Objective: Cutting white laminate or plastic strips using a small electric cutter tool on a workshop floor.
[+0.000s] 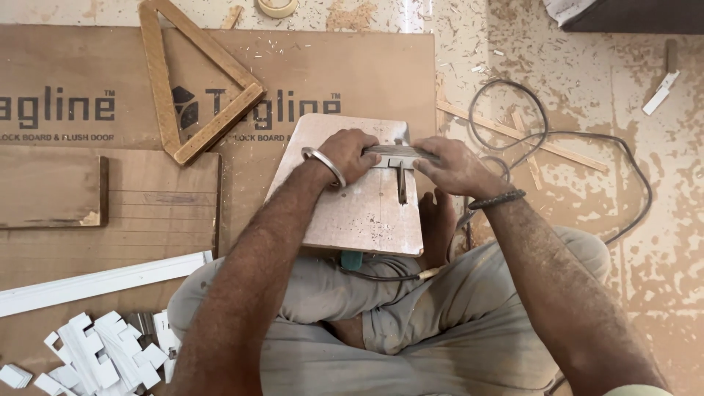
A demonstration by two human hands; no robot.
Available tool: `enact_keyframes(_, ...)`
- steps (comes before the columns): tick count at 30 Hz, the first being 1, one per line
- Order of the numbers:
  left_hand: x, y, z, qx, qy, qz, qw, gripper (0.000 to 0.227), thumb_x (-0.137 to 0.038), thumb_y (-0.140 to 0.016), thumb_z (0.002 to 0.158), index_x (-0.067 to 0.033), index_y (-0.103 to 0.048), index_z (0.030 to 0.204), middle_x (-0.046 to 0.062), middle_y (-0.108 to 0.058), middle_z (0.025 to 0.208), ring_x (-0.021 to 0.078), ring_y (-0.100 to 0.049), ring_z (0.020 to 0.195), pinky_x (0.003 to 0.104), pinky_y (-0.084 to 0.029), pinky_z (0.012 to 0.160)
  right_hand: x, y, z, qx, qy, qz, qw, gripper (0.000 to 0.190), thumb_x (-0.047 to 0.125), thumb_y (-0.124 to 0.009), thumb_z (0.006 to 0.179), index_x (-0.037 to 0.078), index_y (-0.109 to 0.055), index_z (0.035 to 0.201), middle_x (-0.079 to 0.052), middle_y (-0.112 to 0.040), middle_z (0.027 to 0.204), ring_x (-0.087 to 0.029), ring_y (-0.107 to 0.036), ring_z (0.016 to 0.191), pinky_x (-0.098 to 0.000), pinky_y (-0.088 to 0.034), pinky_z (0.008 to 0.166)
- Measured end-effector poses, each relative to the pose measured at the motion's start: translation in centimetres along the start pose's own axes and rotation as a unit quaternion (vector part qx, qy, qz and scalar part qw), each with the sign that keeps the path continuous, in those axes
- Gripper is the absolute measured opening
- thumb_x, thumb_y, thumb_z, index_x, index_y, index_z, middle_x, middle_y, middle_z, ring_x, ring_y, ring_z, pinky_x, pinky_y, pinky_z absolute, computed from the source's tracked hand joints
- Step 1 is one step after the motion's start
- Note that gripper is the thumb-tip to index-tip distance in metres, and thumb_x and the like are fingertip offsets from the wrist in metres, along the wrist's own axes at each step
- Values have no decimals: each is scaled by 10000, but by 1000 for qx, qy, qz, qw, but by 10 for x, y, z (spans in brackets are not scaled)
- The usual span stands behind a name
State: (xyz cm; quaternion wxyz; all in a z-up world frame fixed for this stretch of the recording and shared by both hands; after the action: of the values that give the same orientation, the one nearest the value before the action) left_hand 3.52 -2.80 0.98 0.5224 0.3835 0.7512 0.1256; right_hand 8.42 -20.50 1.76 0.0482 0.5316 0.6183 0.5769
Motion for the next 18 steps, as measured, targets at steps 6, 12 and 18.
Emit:
enact_keyframes(6,3,-2,-2,23,30,-26,999,293,-302,-614,978,-101,-743,1148,143,-737,1031,279,-699,953,449,-548,944,-1,-2,-4,7,-12,-6,1000,412,272,-646,946,34,-655,1282,-189,-707,1186,-333,-678,1104,-423,-534,978)
enact_keyframes(12,2,-5,-2,28,14,-8,999,302,-301,-618,974,-106,-741,1170,138,-732,1069,277,-694,994,451,-535,973,1,-3,-12,-4,-2,3,1000,426,272,-651,938,23,-653,1284,-199,-712,1195,-340,-684,1106,-425,-537,982)
enact_keyframes(18,-3,-3,-5,22,-8,12,1000,304,-320,-618,970,-99,-745,1135,146,-730,1028,288,-693,972,458,-534,944,8,-1,-23,-18,21,19,999,445,275,-644,937,14,-643,1298,-208,-718,1179,-349,-705,1067,-427,-559,943)
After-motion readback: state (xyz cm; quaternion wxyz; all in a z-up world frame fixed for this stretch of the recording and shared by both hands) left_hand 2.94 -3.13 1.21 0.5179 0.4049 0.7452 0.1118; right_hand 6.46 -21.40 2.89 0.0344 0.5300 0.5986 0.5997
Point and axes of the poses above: each hand's wrist, its own z-axis towards the middle knuckle, its own y-axis out of the back of the hand, x = y × z, the point moved 8 cm from there along z, towards the middle knuckle
